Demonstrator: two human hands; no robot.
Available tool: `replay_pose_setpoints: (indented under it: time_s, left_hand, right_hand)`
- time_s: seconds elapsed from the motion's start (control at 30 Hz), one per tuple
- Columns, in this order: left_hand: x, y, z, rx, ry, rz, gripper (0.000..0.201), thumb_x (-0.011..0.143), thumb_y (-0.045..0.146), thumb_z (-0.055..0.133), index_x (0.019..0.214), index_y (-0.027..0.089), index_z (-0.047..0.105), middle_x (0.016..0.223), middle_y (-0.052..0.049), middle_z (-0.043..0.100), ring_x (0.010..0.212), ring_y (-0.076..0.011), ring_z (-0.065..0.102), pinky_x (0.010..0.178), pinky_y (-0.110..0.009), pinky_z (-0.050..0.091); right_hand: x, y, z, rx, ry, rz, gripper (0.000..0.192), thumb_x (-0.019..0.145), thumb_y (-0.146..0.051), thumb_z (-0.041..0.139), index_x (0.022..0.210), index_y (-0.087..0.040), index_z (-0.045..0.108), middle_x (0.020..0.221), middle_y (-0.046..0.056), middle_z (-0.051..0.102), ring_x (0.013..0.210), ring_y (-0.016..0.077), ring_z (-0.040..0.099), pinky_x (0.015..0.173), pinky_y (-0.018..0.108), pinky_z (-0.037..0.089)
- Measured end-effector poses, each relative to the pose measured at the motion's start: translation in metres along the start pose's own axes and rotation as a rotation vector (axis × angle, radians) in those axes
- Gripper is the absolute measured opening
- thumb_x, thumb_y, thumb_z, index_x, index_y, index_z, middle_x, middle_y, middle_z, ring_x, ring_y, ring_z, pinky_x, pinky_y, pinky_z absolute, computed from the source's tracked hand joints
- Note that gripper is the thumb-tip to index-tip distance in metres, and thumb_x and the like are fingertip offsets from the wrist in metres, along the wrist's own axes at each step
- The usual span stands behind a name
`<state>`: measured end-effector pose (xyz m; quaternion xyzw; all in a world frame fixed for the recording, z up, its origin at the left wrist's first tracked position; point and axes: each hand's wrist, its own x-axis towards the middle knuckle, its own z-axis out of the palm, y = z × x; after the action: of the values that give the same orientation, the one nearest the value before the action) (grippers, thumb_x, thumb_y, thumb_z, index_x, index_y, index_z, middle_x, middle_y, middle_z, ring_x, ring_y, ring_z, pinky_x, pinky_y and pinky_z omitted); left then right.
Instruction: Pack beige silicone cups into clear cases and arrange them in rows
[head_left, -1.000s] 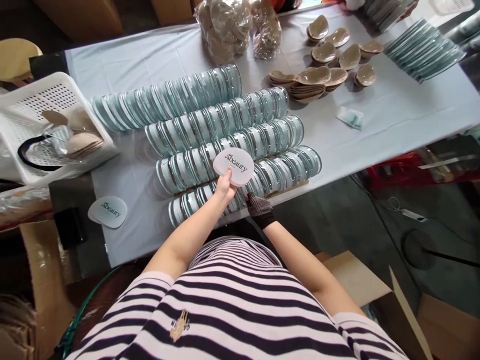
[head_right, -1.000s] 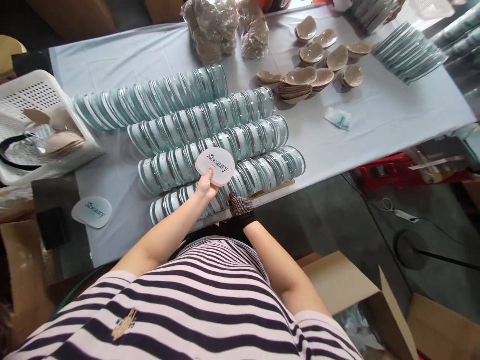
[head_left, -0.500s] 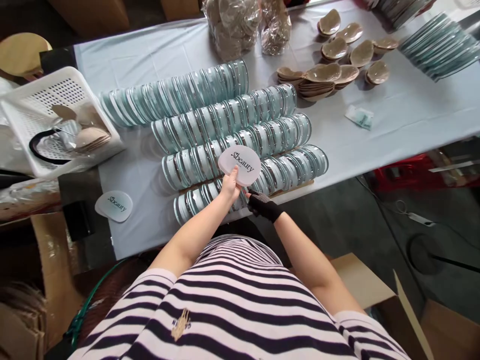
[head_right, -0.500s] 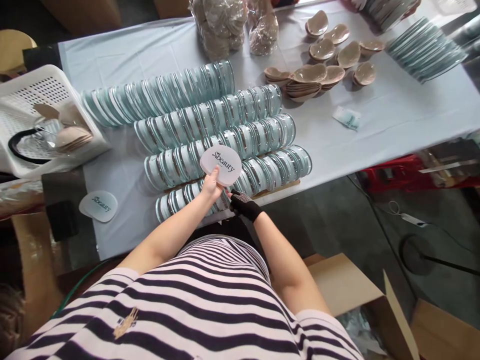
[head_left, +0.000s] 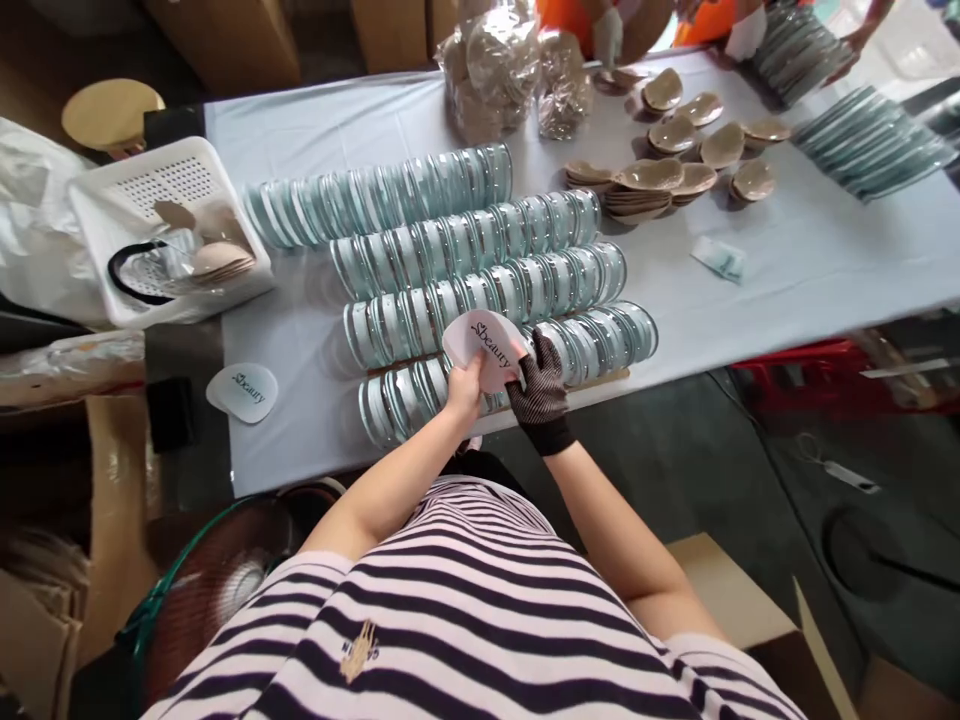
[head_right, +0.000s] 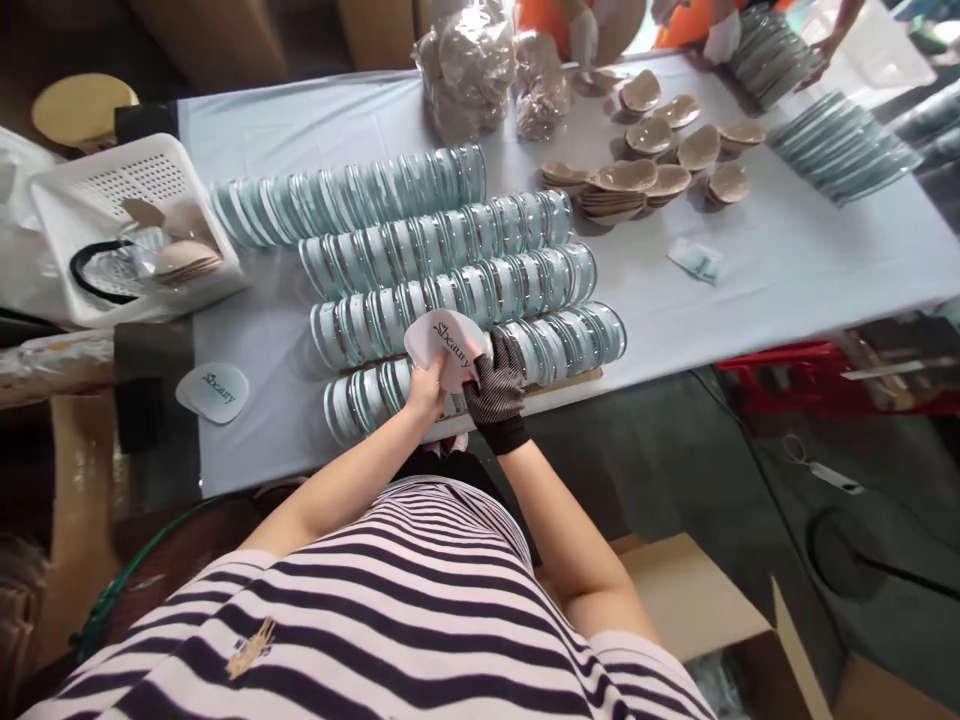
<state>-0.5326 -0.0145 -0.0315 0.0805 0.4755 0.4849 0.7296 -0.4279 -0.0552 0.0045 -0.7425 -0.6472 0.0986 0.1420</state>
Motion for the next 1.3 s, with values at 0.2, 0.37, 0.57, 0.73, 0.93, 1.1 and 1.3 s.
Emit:
replay_pose_setpoints:
  time_s: [0.2,0.37,0.57,0.73,0.93,1.1,1.3]
  left_hand:
    - [-0.004,0.007,-0.012,-0.004,0.074,-0.011,0.025,0.083,0.025,0.073,0.105,0.013,0.070,0.103,-0.012,0.075,0.108,-0.0258,0.068,0.099,-0.042,0.053]
    - [0.019,0.043,-0.018,-0.191,0.185,0.084,0.033,0.089,0.024,0.067,0.121,0.019,0.064,0.118,-0.009,0.072,0.110,-0.0213,0.068,0.097,-0.039,0.055]
    - [0.037,0.053,-0.029,-0.178,0.224,0.010,0.034,0.087,0.023,0.069,0.121,0.020,0.065,0.122,-0.009,0.071,0.110,-0.0208,0.068,0.099,-0.039,0.054]
    - [0.037,0.052,-0.033,-0.155,0.198,-0.024,0.031,0.086,0.020,0.070,0.117,0.018,0.068,0.117,-0.009,0.073,0.107,-0.0216,0.070,0.096,-0.039,0.056]
    - [0.039,0.057,-0.035,-0.118,0.122,-0.080,0.024,0.089,0.019,0.065,0.113,0.017,0.068,0.114,-0.008,0.074,0.107,-0.0207,0.069,0.097,-0.039,0.056]
    - [0.040,0.058,-0.036,-0.112,0.118,-0.131,0.024,0.088,0.021,0.067,0.112,0.017,0.068,0.117,-0.009,0.073,0.111,-0.0212,0.068,0.096,-0.037,0.056]
    - [0.040,0.060,-0.037,-0.136,0.113,-0.157,0.038,0.086,0.022,0.071,0.123,0.019,0.065,0.122,-0.009,0.071,0.115,-0.0221,0.066,0.096,-0.036,0.057]
  right_hand:
    - [0.001,0.003,0.003,0.139,-0.072,0.167,0.053,0.099,-0.029,0.023,0.132,-0.012,0.060,0.116,0.017,0.068,0.106,0.0256,0.062,0.093,0.036,0.049]
    - [-0.060,0.036,-0.002,0.027,-0.046,0.164,0.052,0.097,-0.039,0.031,0.127,-0.012,0.064,0.111,0.019,0.070,0.102,0.0288,0.065,0.090,0.035,0.049]
    - [-0.103,0.011,0.016,-0.071,-0.330,-0.023,0.048,0.096,-0.032,0.033,0.135,-0.023,0.060,0.107,0.011,0.073,0.091,0.0241,0.067,0.080,0.029,0.047]
    - [-0.092,-0.005,0.007,-0.169,-0.278,0.043,0.047,0.096,-0.033,0.035,0.132,-0.021,0.063,0.101,0.012,0.074,0.088,0.0246,0.065,0.077,0.030,0.044]
    - [-0.071,-0.018,0.026,-0.185,-0.338,0.063,0.045,0.098,-0.033,0.034,0.130,-0.019,0.062,0.103,0.013,0.073,0.092,0.0240,0.065,0.077,0.029,0.040]
    - [-0.036,-0.036,0.041,-0.232,-0.438,0.266,0.041,0.100,-0.043,0.035,0.126,-0.017,0.054,0.099,0.012,0.072,0.087,0.0229,0.068,0.069,0.028,0.040]
    - [-0.035,-0.036,0.049,-0.201,-0.432,0.293,0.038,0.102,-0.035,0.030,0.121,-0.017,0.057,0.104,0.012,0.072,0.087,0.0203,0.068,0.067,0.026,0.039]
